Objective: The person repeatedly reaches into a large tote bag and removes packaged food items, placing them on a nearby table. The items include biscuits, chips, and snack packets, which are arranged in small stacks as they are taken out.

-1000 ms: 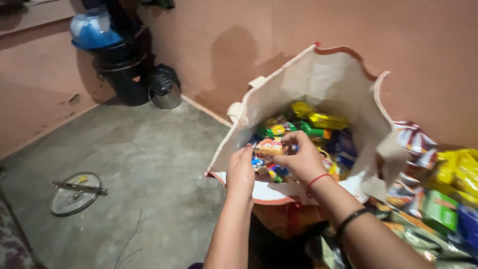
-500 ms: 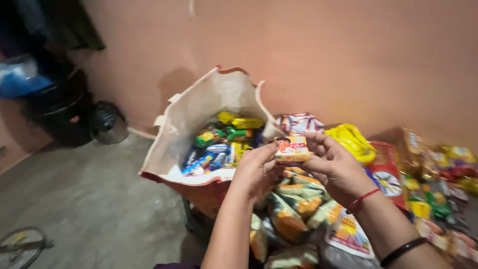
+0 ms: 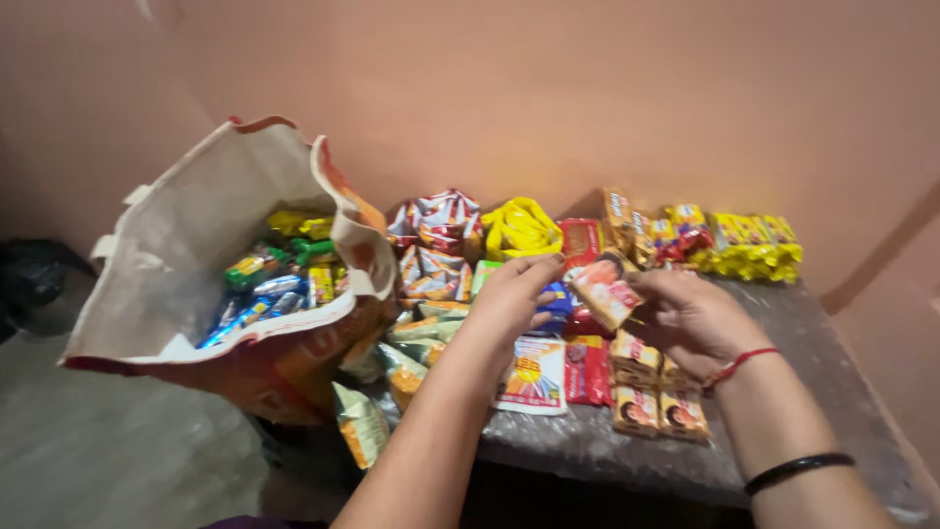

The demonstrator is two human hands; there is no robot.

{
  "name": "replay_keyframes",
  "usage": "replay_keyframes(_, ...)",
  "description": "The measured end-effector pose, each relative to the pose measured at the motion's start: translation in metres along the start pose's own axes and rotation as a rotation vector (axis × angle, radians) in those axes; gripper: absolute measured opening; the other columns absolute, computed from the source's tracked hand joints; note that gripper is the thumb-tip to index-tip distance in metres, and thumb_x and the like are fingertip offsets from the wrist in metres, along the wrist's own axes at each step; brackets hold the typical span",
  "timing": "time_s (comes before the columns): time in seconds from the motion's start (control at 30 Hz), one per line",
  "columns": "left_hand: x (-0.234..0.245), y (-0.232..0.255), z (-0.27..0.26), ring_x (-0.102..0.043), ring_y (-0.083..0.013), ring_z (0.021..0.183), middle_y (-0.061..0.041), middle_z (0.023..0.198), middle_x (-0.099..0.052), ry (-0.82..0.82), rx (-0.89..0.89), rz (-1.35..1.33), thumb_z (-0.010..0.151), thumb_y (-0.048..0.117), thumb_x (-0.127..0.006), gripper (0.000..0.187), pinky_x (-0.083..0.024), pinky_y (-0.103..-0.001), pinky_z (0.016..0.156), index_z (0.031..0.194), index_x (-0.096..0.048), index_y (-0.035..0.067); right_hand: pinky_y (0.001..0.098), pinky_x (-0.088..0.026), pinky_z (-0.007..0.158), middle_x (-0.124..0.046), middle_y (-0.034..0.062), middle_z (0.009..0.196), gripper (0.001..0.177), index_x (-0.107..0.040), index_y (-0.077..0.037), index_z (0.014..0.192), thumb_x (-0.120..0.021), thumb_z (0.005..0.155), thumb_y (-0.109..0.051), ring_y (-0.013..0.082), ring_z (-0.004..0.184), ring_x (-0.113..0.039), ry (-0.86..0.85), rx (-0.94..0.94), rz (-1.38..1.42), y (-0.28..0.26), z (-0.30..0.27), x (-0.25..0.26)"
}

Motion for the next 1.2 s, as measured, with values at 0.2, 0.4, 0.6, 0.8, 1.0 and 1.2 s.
replay_keyframes(0.2,-0.033,-0.049,0.018,-0.061,-0.016,0.101,-0.003,0.114,-0.069,-0.091,0.152,-0.026,0.09,0.039,-0.067,0.047,-0.055,-0.038,0.086,0.125,-0.064,0.008,0.0266,-0.048,0.065,-0.067,0.0011,0.092,0.018,-0.072,-0.006,0.104,-0.069,0.094,-0.02,0.0097,0.078,-0.06,0.388,-0.078,-0.133,0.025,-0.002,0.134)
replay_keyframes(0.4,-0.039,-0.094,0.027,-0.061,-0.0142,0.099,-0.002,0.112,-0.069,-0.076,0.322,0.115,0.09,0.043,-0.067,0.042,-0.049,-0.036,0.08,0.118,-0.064,0.011,0.0359,-0.058,0.077,-0.076,0.0116,0.103,0.023,-0.071,0.002,0.107,-0.067,0.091,-0.014,0.0205,0.093,-0.072,0.379,-0.323,-0.114,0.071,-0.011,0.192)
replay_keyframes(0.6,-0.032,-0.115,0.037,-0.061,-0.0174,0.1,-0.003,0.113,-0.069,-0.07,0.383,0.174,0.091,0.042,-0.067,0.044,-0.05,-0.04,0.084,0.121,-0.064,0.01,0.0455,-0.064,0.085,-0.076,0.0147,0.106,0.029,-0.069,0.005,0.113,-0.075,0.084,0.0,0.0282,0.098,-0.074,0.272,-0.596,-0.119,0.133,0.003,0.171)
replay_keyframes(0.8,-0.018,-0.125,0.038,-0.063,-0.0174,0.105,-0.003,0.118,-0.072,-0.059,0.423,0.213,0.088,0.042,-0.065,0.042,-0.048,-0.042,0.085,0.119,-0.069,0.012,0.0443,-0.061,0.084,-0.075,0.016,0.108,0.036,-0.067,0.003,0.119,-0.075,0.084,0.0,0.0283,0.098,-0.074,0.298,-0.532,-0.136,0.186,0.02,0.158)
replay_keyframes(1.0,-0.015,-0.132,0.035,-0.062,-0.0198,0.109,-0.005,0.121,-0.07,-0.037,0.464,0.181,0.087,0.042,-0.069,0.045,-0.05,-0.042,0.085,0.121,-0.067,0.014,0.0454,-0.063,0.087,-0.07,0.0149,0.112,0.041,-0.06,0.005,0.124,-0.071,0.085,0.007,0.0278,0.1,-0.072,0.417,-0.445,-0.006,0.205,0.037,0.154)
replay_keyframes(1.2,-0.013,-0.128,0.035,-0.063,-0.0185,0.11,-0.003,0.12,-0.069,-0.034,0.472,0.19,0.085,0.047,-0.073,0.048,-0.051,-0.04,0.084,0.121,-0.066,0.015,0.0453,-0.065,0.084,-0.069,0.0152,0.112,0.041,-0.059,0.005,0.123,-0.068,0.084,0.013,0.0288,0.097,-0.072,0.503,-0.382,0.017,0.202,0.041,0.147)
Point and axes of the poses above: each hand's wrist, its own z-axis towards the middle knuckle, its own x-axis out of the back of the hand, y = z × x, the point moved 1 cm from there along z, towards the middle knuckle
